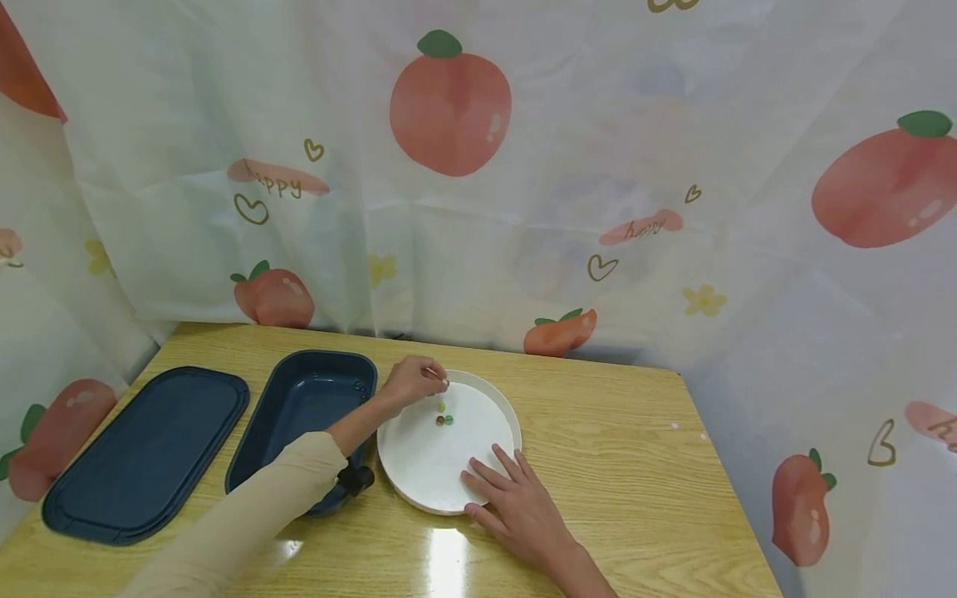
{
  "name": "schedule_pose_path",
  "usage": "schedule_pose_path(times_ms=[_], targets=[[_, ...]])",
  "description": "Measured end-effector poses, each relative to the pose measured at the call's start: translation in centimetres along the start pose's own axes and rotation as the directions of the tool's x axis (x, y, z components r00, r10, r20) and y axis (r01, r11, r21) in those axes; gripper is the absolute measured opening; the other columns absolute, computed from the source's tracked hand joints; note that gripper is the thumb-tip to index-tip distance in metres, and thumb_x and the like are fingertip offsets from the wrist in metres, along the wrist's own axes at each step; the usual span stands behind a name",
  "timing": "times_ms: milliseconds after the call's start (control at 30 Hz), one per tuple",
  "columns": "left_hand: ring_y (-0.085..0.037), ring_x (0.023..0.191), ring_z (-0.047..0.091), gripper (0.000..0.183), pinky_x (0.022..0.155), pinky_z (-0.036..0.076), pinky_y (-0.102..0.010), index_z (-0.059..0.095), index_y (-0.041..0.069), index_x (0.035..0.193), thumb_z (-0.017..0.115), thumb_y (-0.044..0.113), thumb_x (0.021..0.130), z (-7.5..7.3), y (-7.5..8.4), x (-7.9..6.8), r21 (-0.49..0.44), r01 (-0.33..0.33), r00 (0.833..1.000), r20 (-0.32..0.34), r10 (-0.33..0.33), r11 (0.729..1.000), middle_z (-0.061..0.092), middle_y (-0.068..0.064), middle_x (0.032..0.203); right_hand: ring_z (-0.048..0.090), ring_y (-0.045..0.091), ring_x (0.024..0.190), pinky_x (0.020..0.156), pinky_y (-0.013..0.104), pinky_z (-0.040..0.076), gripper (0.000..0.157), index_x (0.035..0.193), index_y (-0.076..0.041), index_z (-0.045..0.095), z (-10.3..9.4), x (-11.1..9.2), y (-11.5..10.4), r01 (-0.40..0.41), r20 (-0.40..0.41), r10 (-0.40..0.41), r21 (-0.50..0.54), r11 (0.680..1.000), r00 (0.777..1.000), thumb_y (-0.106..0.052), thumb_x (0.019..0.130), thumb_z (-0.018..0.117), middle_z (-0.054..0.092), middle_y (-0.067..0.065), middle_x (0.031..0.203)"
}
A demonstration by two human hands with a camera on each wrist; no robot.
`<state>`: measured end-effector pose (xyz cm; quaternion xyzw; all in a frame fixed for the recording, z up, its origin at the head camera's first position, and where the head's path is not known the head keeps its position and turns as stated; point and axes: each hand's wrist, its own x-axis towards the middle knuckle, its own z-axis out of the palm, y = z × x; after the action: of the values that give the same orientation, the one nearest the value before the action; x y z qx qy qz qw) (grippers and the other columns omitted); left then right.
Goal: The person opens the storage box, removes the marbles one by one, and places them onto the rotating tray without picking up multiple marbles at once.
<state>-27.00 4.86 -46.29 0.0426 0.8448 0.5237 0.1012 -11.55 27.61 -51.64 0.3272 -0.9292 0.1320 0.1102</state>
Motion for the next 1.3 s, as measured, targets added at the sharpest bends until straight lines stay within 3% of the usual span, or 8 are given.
schedule_pose_path(times_ms=[267,500,767,1033,1300], targets=[[-0.016,0.075,0.061,0.006,0.066,0.051,-0.027,0.076,0.005,0.092,0.077,0.007,0.087,0.7,-0.2,0.2,0.049,0.020,1.000,-0.012,-0.019,0.999,0.068,-0.002,0.083,0.038,0.030,0.142,0.110,0.059,0.028,0.045,0.137,-0.023,0.064,0.0,0.0,0.0,-0.003,0.001,0.003,-0.006,1.000,1.000,-0.046,0.098,0.059,0.057,-0.005,0.142],[-0.015,0.073,0.059,0.005,0.064,0.048,-0.025,0.075,0.004,0.088,0.078,0.006,0.085,1.1,-0.8,0.4,0.078,-0.002,1.000,-0.018,0.003,0.997,0.066,-0.002,0.080,0.037,0.030,0.142,0.110,0.059,0.028,0.045,0.137,-0.024,0.064,0.0,-0.1,0.1,-0.004,0.003,0.004,-0.004,1.000,1.000,-0.047,0.098,0.059,0.057,-0.006,0.142],[-0.017,0.077,0.060,0.004,0.071,0.051,-0.029,0.076,0.004,0.089,0.077,0.006,0.086,1.5,-1.4,0.4,0.119,-0.008,1.000,0.003,0.008,0.993,0.069,-0.003,0.082,0.038,0.031,0.141,0.111,0.059,0.027,0.045,0.137,-0.023,0.064,0.0,-0.1,0.0,-0.007,0.003,0.007,0.002,1.000,1.000,-0.047,0.099,0.058,0.057,-0.005,0.142],[-0.016,0.073,0.060,0.006,0.065,0.049,-0.026,0.076,0.004,0.092,0.076,0.004,0.086,1.6,-1.8,0.6,0.122,-0.016,1.000,0.006,0.015,0.992,0.068,-0.004,0.082,0.038,0.031,0.141,0.110,0.059,0.027,0.045,0.137,-0.023,0.064,0.0,0.0,-0.1,-0.003,-0.003,0.003,-0.001,1.000,1.000,-0.046,0.099,0.058,0.057,-0.005,0.141],[-0.018,0.079,0.062,0.004,0.073,0.052,-0.031,0.077,0.004,0.091,0.076,0.006,0.087,1.8,-1.8,0.4,0.132,-0.028,0.999,0.018,0.026,0.991,0.070,-0.002,0.083,0.037,0.030,0.142,0.111,0.058,0.026,0.046,0.137,-0.023,0.064,0.0,-0.1,-0.1,-0.014,0.009,0.014,-0.002,1.000,1.000,-0.047,0.099,0.058,0.057,-0.006,0.142]])
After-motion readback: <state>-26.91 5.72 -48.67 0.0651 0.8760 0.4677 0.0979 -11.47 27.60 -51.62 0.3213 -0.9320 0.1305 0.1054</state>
